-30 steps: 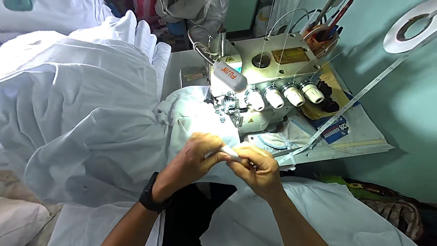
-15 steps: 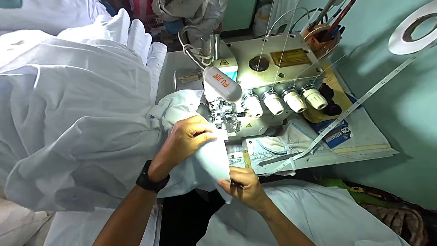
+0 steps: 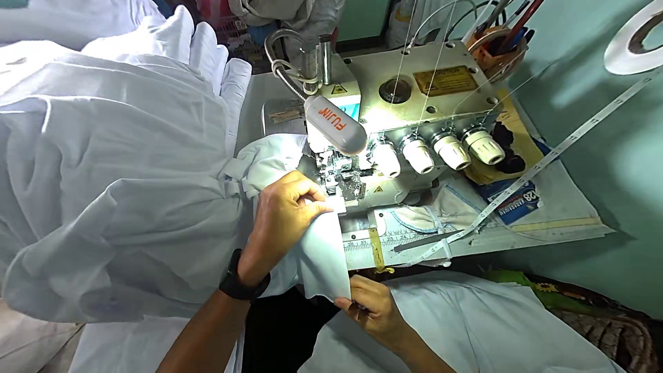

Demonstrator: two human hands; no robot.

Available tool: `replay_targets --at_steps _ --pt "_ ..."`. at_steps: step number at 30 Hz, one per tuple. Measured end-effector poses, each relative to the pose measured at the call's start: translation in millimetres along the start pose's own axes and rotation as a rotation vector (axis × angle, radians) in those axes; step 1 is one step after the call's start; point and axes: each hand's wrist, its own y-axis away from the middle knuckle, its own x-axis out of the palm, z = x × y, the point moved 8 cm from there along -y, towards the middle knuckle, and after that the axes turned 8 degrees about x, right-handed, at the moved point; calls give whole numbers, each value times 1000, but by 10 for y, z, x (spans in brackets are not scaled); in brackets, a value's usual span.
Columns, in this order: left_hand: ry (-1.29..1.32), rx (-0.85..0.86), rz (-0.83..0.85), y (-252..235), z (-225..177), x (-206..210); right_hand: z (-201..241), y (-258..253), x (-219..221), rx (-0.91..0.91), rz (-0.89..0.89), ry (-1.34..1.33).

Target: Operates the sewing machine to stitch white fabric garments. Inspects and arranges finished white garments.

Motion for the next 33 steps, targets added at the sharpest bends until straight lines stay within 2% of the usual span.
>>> replay_targets --at_steps 4,6,10,14,18,22,24,26,27,29,31,33 --pt "-511 215 -92 311 -365 179 5 36 -55 76 -92 -55" --pt "-669 233 -137 414 -418 290 34 -11 -59 116 -144 -51" --pt "-504 217 -54 339 -215 267 135 -157 -56 210 -180 -92" --pt "-394 237 51 231 -123 156 279 -219 -29 188 -139 -132" --pt "-256 199 136 6 60 68 212 -409 -23 232 -196 -112" --pt "-194 162 56 -88 128 -155 171 -619 -35 354 -256 -285" --pt "-171 269 -64 99 -57 -187 271 -669 -103 340 -279 -351" --pt "-156 363 -141 490 -237 -47 401 -698 -183 316 -300 -356" --pt "-217 368 -152 711 -240 82 435 -711 -211 322 -309 -359" --pt "-537 334 -181 1108 -19 172 417 -719 -204 361 -305 -379" --pt "-771 254 -279 1377 219 -176 311 -692 -145 409 -287 -343" --pt "-930 251 -295 1487 240 -615 127 -674 -53 446 -289 -281"
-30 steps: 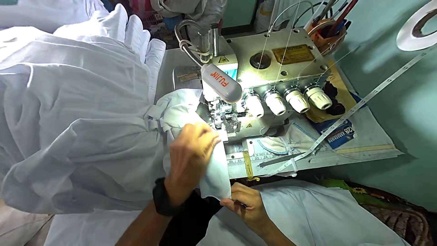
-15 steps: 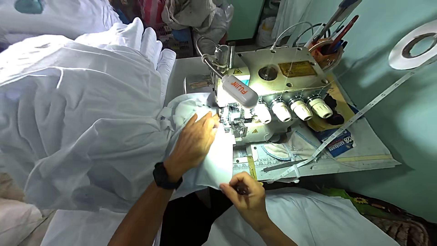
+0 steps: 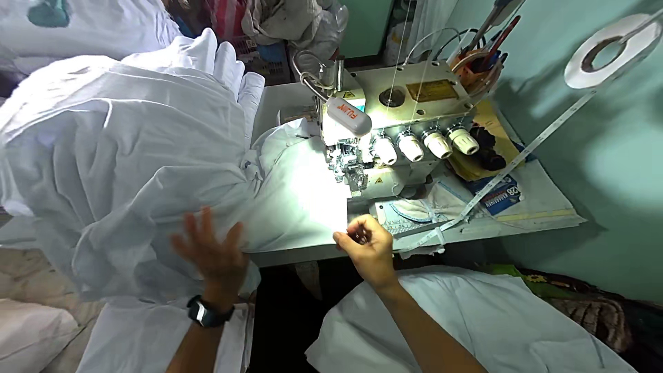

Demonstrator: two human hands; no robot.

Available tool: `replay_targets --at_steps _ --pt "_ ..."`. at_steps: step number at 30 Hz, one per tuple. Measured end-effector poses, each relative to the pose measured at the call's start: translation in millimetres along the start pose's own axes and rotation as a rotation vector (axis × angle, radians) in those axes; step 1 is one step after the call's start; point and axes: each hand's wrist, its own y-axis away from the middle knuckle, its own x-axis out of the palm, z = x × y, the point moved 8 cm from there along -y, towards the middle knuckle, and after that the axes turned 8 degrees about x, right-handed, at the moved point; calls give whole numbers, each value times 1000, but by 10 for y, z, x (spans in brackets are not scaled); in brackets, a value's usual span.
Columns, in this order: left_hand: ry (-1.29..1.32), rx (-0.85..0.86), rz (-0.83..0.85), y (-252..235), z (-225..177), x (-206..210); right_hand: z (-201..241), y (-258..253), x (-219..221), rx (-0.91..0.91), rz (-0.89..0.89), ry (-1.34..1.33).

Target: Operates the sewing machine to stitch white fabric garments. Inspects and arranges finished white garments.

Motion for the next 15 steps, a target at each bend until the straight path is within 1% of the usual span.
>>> replay_targets --at_steps 1,2,3,4,5,6,7,8,10,11,13,15 --pt "-24 63 38 8 72 -61 -107 -28 33 18 -12 4" --pt "25 140 96 35 81 -33 -200 -51 63 43 -15 -5" --pt "131 194 179 69 64 63 -264 -54 82 79 2 -22" --pt "247 202 325 121 52 202 -294 -30 85 114 40 -27" --pt "342 175 439 180 38 294 -294 14 61 142 89 -19" --pt "392 127 474 211 14 298 -265 64 -2 152 132 2" --pt "438 67 450 212 -34 231 -234 116 -112 138 157 41" --pt "491 -6 392 205 -111 133 -233 171 -264 130 154 83" --pt "622 -166 264 207 -343 -14 -357 269 -615 194 77 163" --pt "711 -232 248 226 -495 -10 -456 312 -758 248 43 205" --pt "909 -305 276 295 -860 131 -673 411 -915 367 54 354" --pt "1014 -369 364 367 -1202 339 -874 518 -914 479 165 590"
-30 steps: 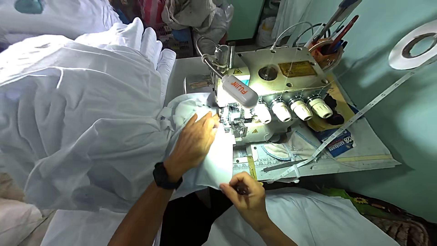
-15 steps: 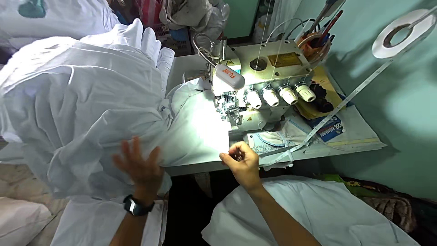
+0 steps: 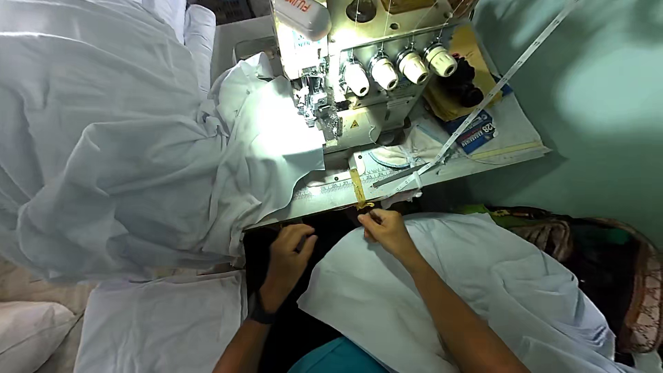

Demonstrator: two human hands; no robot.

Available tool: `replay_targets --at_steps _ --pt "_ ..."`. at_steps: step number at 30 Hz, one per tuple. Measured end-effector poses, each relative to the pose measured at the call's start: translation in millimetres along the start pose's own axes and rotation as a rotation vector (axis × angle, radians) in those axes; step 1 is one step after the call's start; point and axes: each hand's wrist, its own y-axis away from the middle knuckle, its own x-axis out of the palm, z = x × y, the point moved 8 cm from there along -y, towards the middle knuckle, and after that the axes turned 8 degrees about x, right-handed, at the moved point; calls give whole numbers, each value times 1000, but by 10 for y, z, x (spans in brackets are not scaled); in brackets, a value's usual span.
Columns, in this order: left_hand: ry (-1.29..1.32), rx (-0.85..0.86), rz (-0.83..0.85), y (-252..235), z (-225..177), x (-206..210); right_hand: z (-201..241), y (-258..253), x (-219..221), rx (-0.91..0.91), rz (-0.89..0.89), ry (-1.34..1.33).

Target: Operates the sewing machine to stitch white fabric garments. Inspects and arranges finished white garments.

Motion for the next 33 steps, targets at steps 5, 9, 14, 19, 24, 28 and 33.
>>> replay_targets --at_steps 5,9,14,19,24,28,33 --pt "789 -867 92 45 499 935 -26 25 364 77 279 292" --pt "1189 -934 -487 11 662 1202 -27 28 327 100 276 301" --pt "946 -798 -490 203 552 871 -117 98 201 97 271 156" --pt "667 -650 -249 337 493 377 -16 75 180 98 260 74" --pt "654 -709 -8 169 533 634 32 168 558 109 414 167" --pt "1178 -985 -337 59 638 1155 -14 251 550 93 420 163" --pt "1270 -911 -565 102 709 1276 -21 293 495 67 404 137"
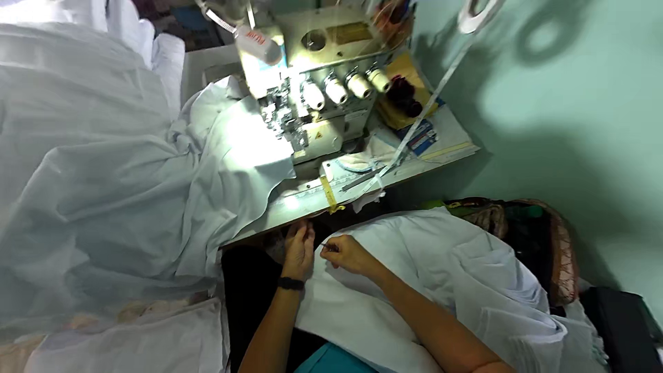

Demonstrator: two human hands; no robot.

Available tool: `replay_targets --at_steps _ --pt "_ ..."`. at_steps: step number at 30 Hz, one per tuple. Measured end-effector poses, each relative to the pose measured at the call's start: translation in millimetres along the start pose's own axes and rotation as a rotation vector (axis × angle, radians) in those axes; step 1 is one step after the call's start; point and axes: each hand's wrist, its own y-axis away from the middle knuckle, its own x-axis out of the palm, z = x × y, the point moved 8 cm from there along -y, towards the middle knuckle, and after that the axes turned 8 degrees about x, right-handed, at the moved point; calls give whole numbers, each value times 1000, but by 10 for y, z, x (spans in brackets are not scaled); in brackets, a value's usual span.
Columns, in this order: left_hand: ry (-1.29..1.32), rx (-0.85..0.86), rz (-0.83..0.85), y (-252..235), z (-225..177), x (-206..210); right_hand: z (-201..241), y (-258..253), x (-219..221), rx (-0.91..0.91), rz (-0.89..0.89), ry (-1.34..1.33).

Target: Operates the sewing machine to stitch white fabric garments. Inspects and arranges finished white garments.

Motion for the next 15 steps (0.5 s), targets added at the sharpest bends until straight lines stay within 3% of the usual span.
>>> replay_targets --at_steps 8,11,15 --pt "44 6 12 2 -178 17 84 -72 154 -5 84 65" --pt "-72 76 -8 8 -192 29 43 -47 129 1 75 63" --pt "-392 150 165 186 -336 6 42 -37 124 -3 60 39"
